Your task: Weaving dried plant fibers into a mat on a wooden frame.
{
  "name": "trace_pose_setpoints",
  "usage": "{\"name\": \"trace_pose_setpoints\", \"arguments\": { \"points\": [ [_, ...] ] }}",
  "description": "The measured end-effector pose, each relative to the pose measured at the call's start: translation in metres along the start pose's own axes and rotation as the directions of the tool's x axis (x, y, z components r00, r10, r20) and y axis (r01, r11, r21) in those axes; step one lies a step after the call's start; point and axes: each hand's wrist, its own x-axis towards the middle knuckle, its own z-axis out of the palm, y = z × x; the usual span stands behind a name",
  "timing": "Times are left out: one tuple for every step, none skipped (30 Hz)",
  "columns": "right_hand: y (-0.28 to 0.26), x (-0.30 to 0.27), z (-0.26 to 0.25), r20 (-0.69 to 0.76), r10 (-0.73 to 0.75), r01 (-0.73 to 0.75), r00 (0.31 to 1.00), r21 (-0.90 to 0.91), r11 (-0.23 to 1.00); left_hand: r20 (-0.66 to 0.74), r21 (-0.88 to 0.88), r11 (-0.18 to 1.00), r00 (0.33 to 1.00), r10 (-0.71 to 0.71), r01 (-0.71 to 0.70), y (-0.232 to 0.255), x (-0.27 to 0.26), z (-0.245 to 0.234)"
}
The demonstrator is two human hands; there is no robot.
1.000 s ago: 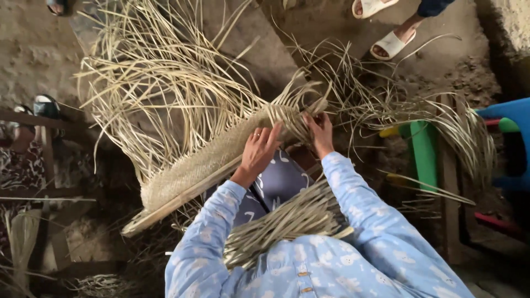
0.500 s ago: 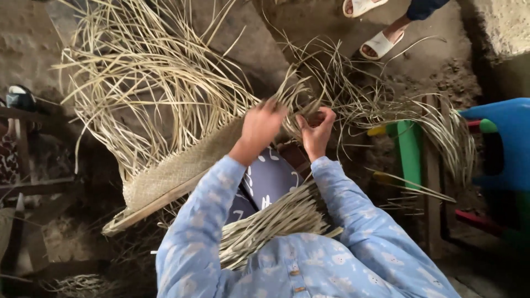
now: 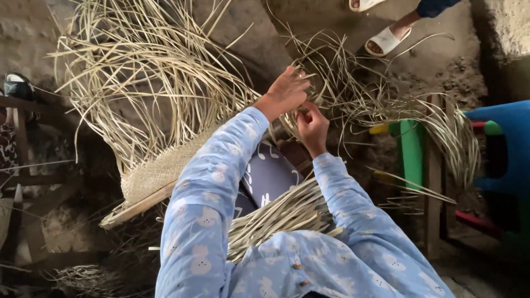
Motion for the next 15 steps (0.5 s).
{"name": "trace_pose_setpoints", "arguments": {
  "points": [
    [-0.002,0.003,-0.001,0.058,0.036,-0.035,0.998,-0.027,0.999,-0.113,0.005,1.000,0.994,0.011,-0.011,-0.001,-0.003,0.006],
    [-0.003,0.005,-0.003,0.117,0.076,-0.070,0.990,-0.056,0.996,-0.221,0.010,1.000,0.975,0.023,-0.021,-0.001,-0.005,0.012],
    [-0.004,0.010,-0.004,0.115,0.077,-0.071,0.990,-0.055,0.996,-0.220,0.011,1.000,0.975,0.024,-0.023,-0.001,-0.006,0.008],
    [-0.005,0.013,-0.005,0.172,0.164,-0.136,0.971,-0.168,0.976,-0.194,0.001,1.000,0.980,0.030,-0.030,0.000,-0.008,0.004],
    [-0.007,0.017,-0.005,0.218,0.255,-0.190,0.942,-0.282,0.941,-0.168,-0.010,0.999,0.985,0.035,-0.037,0.000,-0.010,0.000],
    [-0.002,0.021,-0.001,0.217,0.258,-0.192,0.941,-0.283,0.940,-0.168,-0.011,0.999,0.985,0.037,-0.040,-0.001,-0.012,-0.005],
    [0.002,0.024,0.003,0.265,0.360,-0.271,0.894,-0.320,0.908,-0.144,-0.020,0.999,0.989,0.040,-0.044,-0.002,-0.014,-0.010],
    [0.007,0.028,0.007,0.309,0.455,-0.341,0.835,-0.360,0.869,-0.122,-0.028,0.999,0.992,0.041,-0.045,-0.004,-0.016,-0.015],
    [0.010,0.028,0.009,0.309,0.455,-0.340,0.835,-0.360,0.869,-0.122,-0.028,0.999,0.992,0.040,-0.044,-0.003,-0.020,-0.018],
    [0.013,0.029,0.012,0.314,0.492,-0.386,0.812,-0.342,0.857,-0.193,-0.031,0.999,0.981,0.031,-0.038,-0.004,-0.024,-0.022],
    [0.016,0.029,0.015,0.320,0.527,-0.432,0.787,-0.324,0.842,-0.262,-0.035,0.999,0.965,0.022,-0.032,-0.004,-0.027,-0.026],
    [0.014,0.029,0.016,0.321,0.529,-0.433,0.786,-0.325,0.841,-0.260,-0.037,0.999,0.965,0.021,-0.032,-0.006,-0.028,-0.026],
    [0.011,0.028,0.017,0.316,0.523,-0.457,0.792,-0.261,0.850,-0.228,-0.041,0.997,0.972,0.053,-0.064,-0.007,-0.029,-0.027],
    [0.010,0.028,0.017,0.308,0.518,-0.479,0.798,-0.197,0.855,-0.196,-0.046,0.994,0.977,0.087,-0.098,-0.009,-0.029,-0.027],
    [0.010,0.027,0.014,0.308,0.520,-0.481,0.797,-0.198,0.854,-0.196,-0.048,0.994,0.977,0.088,-0.099,-0.007,-0.028,-0.021]
  ]
}}
